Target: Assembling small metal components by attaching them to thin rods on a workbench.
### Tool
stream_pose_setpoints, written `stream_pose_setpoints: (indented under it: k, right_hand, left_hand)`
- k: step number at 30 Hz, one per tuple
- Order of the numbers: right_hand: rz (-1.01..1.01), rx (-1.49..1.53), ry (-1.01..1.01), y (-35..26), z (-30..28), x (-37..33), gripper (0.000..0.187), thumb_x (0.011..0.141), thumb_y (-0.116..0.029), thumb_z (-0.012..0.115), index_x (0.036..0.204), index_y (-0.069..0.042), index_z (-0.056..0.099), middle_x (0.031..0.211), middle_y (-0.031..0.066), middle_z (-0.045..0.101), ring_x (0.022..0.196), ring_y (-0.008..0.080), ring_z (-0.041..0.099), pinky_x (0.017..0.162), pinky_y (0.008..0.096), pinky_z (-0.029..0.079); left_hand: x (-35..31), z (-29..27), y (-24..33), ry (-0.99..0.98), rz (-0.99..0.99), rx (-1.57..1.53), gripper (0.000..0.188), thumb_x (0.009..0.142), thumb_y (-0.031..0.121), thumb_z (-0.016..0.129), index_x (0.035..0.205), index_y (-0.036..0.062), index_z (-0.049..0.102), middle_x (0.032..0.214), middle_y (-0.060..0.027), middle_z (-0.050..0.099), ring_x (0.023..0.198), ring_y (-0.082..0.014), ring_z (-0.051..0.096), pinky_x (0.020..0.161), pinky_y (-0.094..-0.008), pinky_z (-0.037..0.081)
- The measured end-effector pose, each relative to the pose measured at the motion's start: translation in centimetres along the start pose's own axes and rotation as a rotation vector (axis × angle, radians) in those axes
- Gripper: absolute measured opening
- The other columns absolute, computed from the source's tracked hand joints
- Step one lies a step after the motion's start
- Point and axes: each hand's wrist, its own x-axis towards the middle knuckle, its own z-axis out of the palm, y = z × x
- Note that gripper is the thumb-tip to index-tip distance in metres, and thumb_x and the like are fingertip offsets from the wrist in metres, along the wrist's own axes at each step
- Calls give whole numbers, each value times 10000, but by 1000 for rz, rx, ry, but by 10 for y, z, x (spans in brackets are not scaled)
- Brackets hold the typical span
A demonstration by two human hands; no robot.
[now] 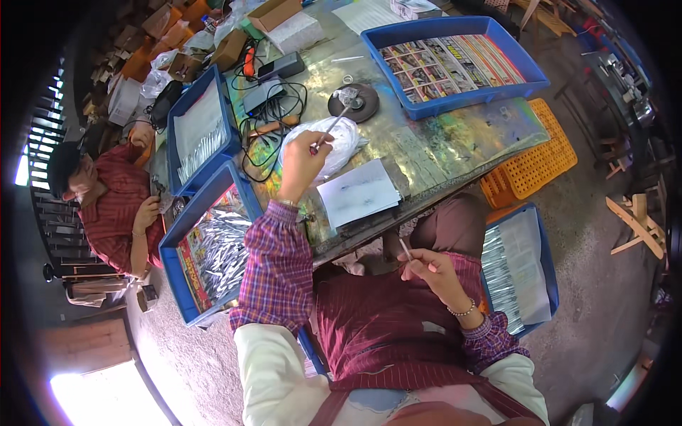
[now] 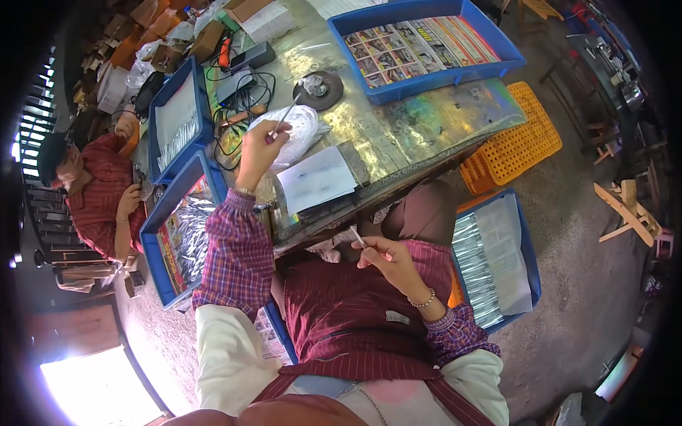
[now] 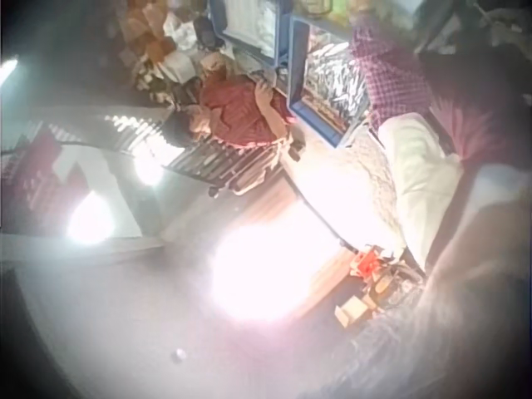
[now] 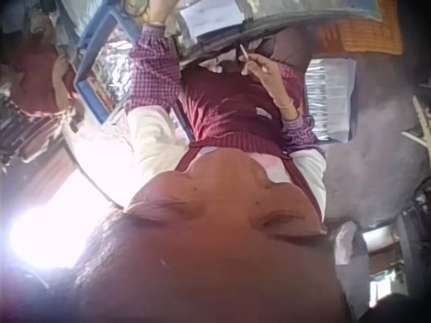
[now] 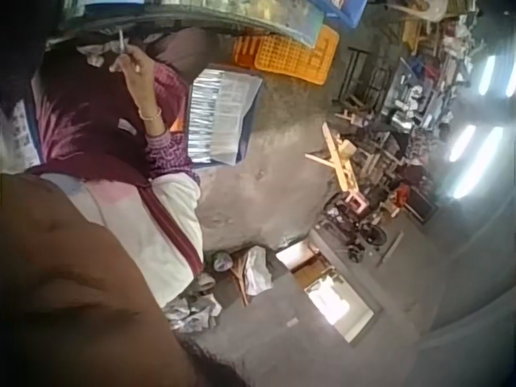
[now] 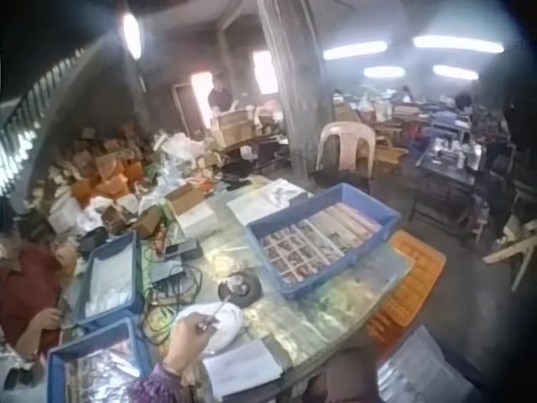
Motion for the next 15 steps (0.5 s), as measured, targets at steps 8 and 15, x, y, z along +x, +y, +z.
stream_pose_setpoints:
  k: [8, 15]
  right_hand:
    - [35, 38, 3, 5, -6, -3, 231, 918, -90, 450, 1081, 35, 557, 700, 16, 556, 688, 93, 566, 649, 207, 468]
    - [105, -11, 5, 7, -12, -5, 230, 925, -129, 461, 1055, 32, 560, 655, -3, 525, 587, 65, 501, 552, 191, 421]
  left_hand:
    - [9, 36, -24, 69, 21, 257, 130, 719, 169, 616, 803, 74, 646, 806, -109, 625, 727, -318, 590, 645, -396, 460]
    - [8, 17, -20, 108, 71, 190, 83, 723, 109, 597, 777, 66, 643, 720, -117, 605, 665, -312, 585, 594, -388, 450]
